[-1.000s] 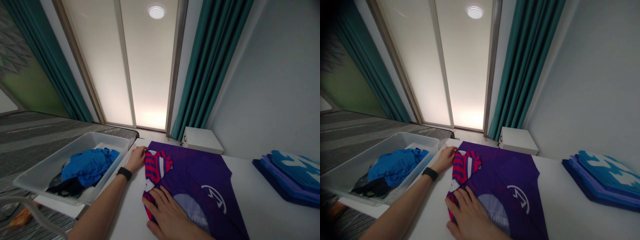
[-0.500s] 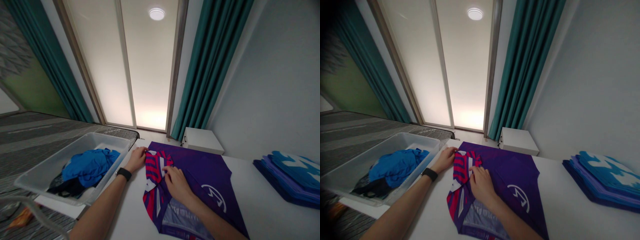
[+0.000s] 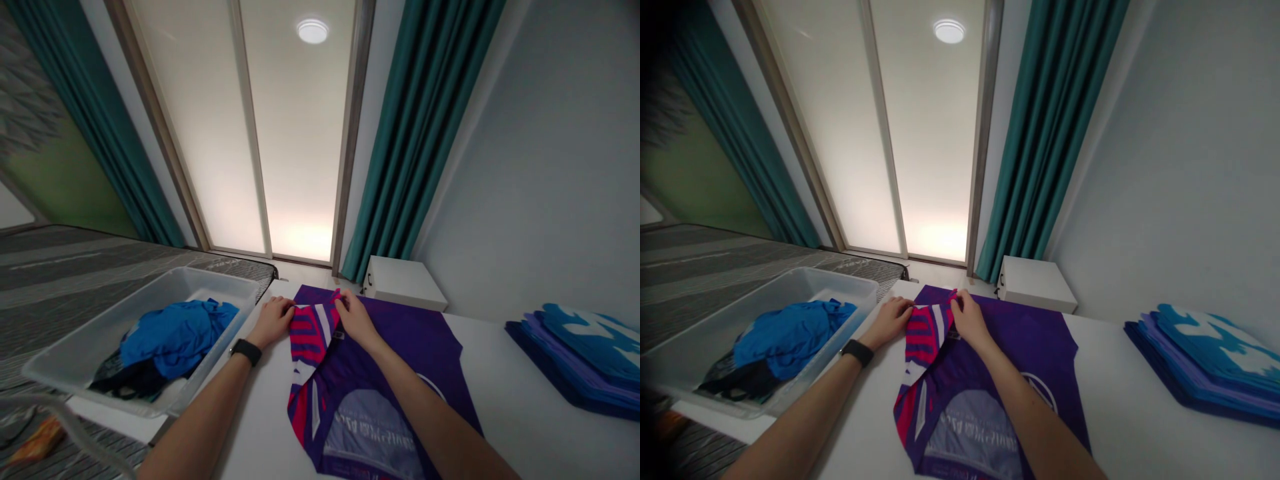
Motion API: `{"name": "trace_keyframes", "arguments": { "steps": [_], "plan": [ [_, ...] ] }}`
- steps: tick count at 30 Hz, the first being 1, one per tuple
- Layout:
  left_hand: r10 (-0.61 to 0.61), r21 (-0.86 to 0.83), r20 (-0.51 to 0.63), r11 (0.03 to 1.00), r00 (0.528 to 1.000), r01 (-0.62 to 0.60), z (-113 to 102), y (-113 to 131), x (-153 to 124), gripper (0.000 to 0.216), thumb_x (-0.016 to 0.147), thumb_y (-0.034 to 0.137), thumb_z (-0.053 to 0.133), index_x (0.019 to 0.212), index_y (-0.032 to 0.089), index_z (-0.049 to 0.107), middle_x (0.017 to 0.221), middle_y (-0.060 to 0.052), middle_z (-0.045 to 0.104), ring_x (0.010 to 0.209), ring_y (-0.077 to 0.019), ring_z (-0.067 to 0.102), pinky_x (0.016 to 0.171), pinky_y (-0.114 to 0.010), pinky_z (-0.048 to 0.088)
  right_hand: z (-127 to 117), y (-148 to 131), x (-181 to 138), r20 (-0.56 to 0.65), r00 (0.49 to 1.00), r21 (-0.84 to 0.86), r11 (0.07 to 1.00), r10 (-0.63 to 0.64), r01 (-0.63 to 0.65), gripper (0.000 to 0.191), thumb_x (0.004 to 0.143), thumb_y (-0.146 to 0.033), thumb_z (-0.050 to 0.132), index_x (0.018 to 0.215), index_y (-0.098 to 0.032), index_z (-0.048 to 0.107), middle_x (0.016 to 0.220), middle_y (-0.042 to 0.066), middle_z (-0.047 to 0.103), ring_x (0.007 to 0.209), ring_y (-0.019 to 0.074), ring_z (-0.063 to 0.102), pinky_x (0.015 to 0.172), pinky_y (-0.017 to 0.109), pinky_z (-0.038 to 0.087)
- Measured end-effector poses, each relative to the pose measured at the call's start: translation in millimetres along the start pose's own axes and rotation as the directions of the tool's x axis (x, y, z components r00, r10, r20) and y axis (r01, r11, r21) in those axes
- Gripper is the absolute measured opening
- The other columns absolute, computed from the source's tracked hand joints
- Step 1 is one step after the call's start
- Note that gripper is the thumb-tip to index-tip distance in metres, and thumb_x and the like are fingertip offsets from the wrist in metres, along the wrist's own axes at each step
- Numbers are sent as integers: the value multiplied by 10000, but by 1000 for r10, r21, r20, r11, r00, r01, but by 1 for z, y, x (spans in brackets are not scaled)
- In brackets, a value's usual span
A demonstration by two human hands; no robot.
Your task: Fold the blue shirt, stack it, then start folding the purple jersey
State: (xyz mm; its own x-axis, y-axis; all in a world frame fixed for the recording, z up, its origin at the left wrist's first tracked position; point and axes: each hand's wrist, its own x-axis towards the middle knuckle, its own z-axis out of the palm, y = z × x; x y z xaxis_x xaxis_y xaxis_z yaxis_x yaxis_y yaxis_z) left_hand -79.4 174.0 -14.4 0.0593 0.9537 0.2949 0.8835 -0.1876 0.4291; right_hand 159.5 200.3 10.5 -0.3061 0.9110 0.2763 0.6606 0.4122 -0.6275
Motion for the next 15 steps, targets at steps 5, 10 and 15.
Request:
{"name": "trace_keyframes", "arguments": {
  "steps": [5, 10, 15],
  "plan": [
    [-28, 40, 1, 999, 1000, 28, -2, 4, 0, 290, 912, 296, 424, 818, 187, 675, 916, -76, 696, 917, -234, 590, 832, -355, 417, -13, 14, -7, 58, 985, -304, 942, 164, -140, 203, 886, -151, 414, 1041, -184, 541, 965, 79, 690, 915, 204, 630, 787, 294, 363],
    [-69, 89, 2, 994, 998, 68, -5, 8, 1, 294, 936, 289, 382, 905, 193, 658, 938, -64, 712, 939, -236, 598, 842, -361, 406, -13, 22, -24, 156, 962, -405, 903, 224, -144, 297, 880, -185, 447, 1163, -170, 537, 1001, 103, 714, 955, 229, 651, 800, 317, 351],
    [-81, 176, 32, 982, 996, 74, -10, 16, 14, 260, 913, 269, 417, 985, 202, 658, 936, -72, 716, 995, -268, 586, 908, -423, 365, -12, 23, -29, 102, 963, -408, 893, 251, -189, 228, 957, -360, 422, 1037, -206, 569, 909, 66, 718, 846, 216, 667, 686, 290, 350]
  ]
}}
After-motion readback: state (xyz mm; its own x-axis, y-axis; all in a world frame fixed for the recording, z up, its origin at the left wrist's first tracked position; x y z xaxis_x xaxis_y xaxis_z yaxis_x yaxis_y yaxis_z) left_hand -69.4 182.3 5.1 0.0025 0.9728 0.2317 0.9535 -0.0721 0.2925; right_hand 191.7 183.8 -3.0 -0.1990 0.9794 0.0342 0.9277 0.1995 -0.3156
